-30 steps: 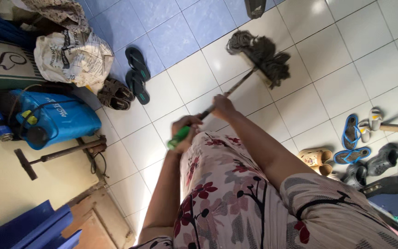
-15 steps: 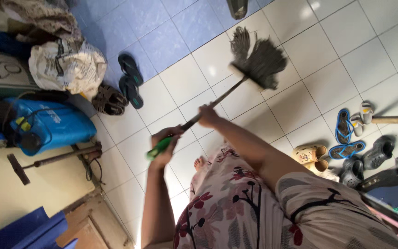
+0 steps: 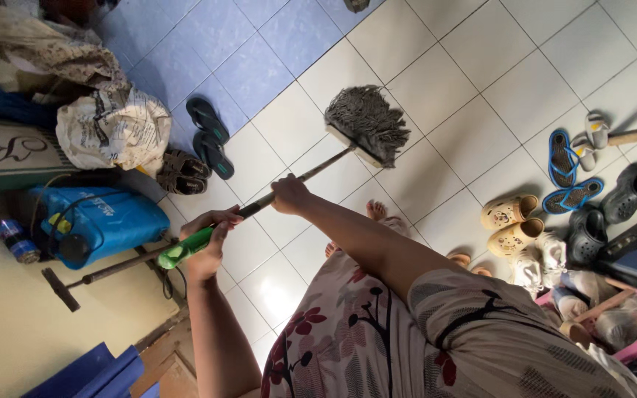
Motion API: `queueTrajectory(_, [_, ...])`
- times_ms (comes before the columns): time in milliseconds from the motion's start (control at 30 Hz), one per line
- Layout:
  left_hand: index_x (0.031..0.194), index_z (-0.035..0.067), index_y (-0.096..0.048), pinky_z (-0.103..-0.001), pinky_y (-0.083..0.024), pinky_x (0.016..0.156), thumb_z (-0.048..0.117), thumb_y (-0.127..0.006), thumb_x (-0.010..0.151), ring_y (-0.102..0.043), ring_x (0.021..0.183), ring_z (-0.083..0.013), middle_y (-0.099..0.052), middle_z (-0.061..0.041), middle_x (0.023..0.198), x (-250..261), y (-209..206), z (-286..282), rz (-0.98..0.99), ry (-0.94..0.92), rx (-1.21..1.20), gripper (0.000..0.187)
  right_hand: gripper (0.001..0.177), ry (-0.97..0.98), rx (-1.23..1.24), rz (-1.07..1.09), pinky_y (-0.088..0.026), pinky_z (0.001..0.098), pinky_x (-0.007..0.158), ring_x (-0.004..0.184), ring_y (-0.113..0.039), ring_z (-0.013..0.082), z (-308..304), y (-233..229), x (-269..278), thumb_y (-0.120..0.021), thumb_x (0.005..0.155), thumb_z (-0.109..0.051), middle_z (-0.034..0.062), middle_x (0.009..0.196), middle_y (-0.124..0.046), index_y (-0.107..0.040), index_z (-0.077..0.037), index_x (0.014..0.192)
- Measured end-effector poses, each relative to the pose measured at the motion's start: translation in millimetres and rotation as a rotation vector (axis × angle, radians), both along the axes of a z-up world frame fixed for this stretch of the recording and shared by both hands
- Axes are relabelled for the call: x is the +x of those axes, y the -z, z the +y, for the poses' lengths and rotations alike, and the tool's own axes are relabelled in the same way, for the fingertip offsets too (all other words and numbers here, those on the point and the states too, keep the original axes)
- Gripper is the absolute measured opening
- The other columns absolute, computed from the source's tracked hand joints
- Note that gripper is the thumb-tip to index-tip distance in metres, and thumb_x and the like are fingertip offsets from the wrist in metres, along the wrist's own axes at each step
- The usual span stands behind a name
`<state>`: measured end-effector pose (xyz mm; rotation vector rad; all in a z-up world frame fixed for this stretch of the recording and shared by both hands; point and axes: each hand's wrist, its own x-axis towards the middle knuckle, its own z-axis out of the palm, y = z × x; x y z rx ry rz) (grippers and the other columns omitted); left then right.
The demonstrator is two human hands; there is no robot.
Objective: The person mops a tiled floor around various household items and a motorcycle, applying water from a bottle onto the floor before using the mop.
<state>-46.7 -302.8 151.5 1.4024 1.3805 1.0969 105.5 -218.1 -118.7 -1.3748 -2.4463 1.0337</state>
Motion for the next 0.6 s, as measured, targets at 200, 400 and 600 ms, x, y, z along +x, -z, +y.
queueTrajectory(200, [0.094, -0.005, -0.073, -0.032, -0.059, 0.091, -0.004, -0.055, 0.092, -0.074, 0.106, -0.0252, -0.077, -0.014, 0.094, 55, 61, 40, -0.091, 0.137, -0.044, 0.018, 0.023, 0.157, -0.062, -0.094, -0.050, 0.0481, 0.095, 0.095, -0.065, 0.0364, 19, 37, 98, -0.069, 0.088, -0.028, 0.0162, 0.089, -0.070, -0.065, -0.006, 0.091])
queueTrajectory(400, [0.105, -0.001, -0.072, -0.034, -0.057, 0.082, 0.002, -0.060, 0.096, -0.066, 0.090, -0.0199, -0.075, -0.016, 0.119, 187, 152, 87, -0.232, 0.411, -0.083, 0.015, 0.023, 0.408, -0.026, -0.154, -0.046, 0.0474, 0.105, 0.119, -0.056, 0.0405, 46, 72, 271, -0.077, 0.074, -0.015, 0.0180, 0.110, -0.065, -0.064, -0.004, 0.091])
queueTrajectory(600, [0.119, 0.003, -0.072, -0.037, -0.051, 0.116, 0.010, -0.065, 0.104, -0.071, 0.090, -0.0175, -0.068, -0.008, 0.086, 325, 207, 101, -0.122, 0.699, 0.046, 0.017, 0.018, 0.498, -0.093, -0.318, -0.043, 0.0472, 0.124, 0.136, -0.054, 0.0329, 32, 61, 419, -0.068, 0.088, -0.022, 0.0134, 0.125, -0.063, -0.067, -0.006, 0.097])
